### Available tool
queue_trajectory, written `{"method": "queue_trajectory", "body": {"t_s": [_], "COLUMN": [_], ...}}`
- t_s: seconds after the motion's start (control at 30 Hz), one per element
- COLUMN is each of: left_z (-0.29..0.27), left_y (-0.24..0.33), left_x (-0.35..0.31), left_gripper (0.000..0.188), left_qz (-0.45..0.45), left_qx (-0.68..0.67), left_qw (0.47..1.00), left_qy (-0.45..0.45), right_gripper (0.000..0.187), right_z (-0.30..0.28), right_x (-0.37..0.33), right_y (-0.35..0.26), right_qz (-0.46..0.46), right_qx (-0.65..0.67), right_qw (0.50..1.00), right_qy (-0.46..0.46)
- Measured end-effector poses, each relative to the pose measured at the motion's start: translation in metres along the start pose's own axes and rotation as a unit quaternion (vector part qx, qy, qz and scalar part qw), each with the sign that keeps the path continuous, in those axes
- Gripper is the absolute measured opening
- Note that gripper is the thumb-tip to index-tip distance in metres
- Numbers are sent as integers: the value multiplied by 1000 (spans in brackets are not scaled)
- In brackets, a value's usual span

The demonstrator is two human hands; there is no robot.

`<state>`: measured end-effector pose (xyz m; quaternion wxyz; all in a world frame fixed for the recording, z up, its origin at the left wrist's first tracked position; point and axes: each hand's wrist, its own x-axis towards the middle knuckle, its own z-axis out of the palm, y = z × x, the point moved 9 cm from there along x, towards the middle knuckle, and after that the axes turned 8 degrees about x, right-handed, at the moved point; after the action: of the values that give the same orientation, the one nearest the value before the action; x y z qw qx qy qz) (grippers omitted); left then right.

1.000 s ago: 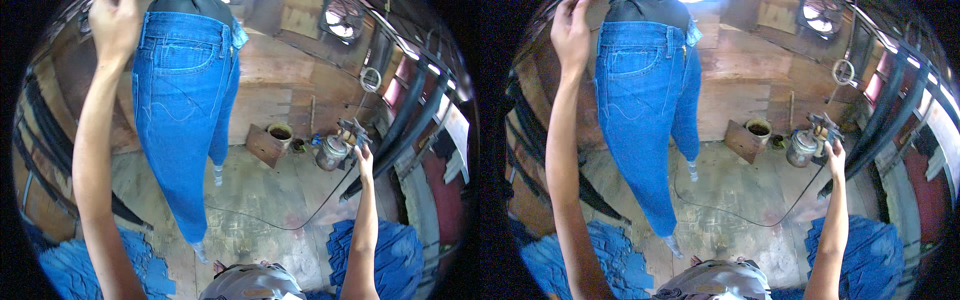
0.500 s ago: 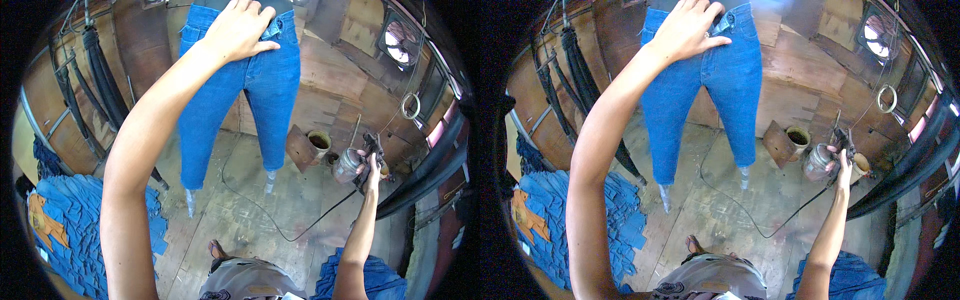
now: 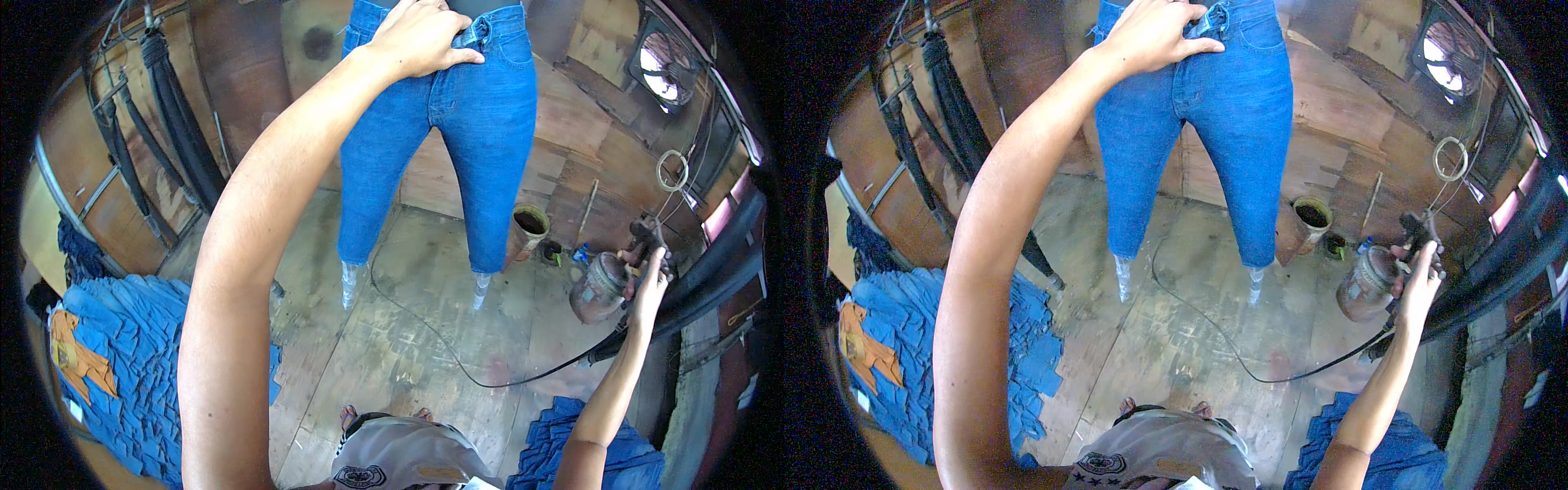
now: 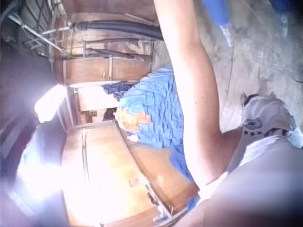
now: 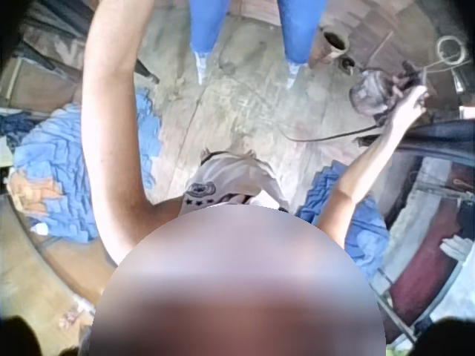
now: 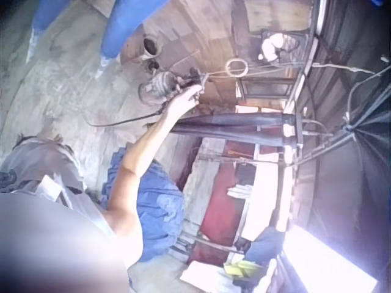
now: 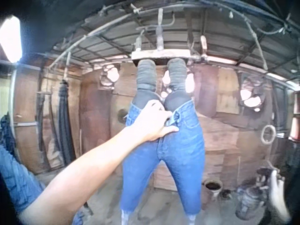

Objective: The person repeatedly picks up blue jeans from a pile, places them on a mannequin, and sprays them with a handheld spray gun. After spraying, the jeans are removed and returned to the pile. The process is repeated multiple times.

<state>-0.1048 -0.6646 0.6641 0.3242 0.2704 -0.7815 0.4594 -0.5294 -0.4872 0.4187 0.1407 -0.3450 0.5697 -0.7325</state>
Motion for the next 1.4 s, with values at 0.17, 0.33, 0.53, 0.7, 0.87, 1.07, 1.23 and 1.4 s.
{"method": "queue_trajectory", "body": {"t_s": [0.17, 0.33, 0.53, 0.7, 0.87, 1.07, 1.23, 1.4], "left_z": [6, 15, 26, 27, 35, 30, 25, 19], "left_y": [-5, -9, -10, -8, -3, 5, 6, 9], "left_x": [-4, -4, -4, -4, 6, 10, 10, 12], "left_gripper": [44, 43, 45, 43, 40, 35, 35, 37], "left_qz": [3, 34, 51, 50, 22, 28, 19, 17], "left_qx": [-10, 0, 32, 37, 24, 35, 40, 38], "left_qw": [1000, 999, 998, 998, 994, 997, 999, 999], "left_qy": [19, 27, 8, -9, -106, -63, -6, -7], "right_gripper": [66, 66, 52, 56, 49, 51, 55, 66], "right_z": [-37, -55, -30, 34, 78, 132, 176, 186], "right_x": [-61, -135, -209, -283, -334, -333, -276, -218], "right_y": [-80, -105, -38, 53, 120, 128, 74, -41], "right_qz": [-116, -145, 23, 95, 150, 176, 78, -115], "right_qx": [-9, -68, -117, -65, -34, -172, -106, 59], "right_qw": [992, 982, 987, 993, 988, 964, 980, 979], "right_qy": [43, 103, 108, 1, -16, -103, -152, -157]}}
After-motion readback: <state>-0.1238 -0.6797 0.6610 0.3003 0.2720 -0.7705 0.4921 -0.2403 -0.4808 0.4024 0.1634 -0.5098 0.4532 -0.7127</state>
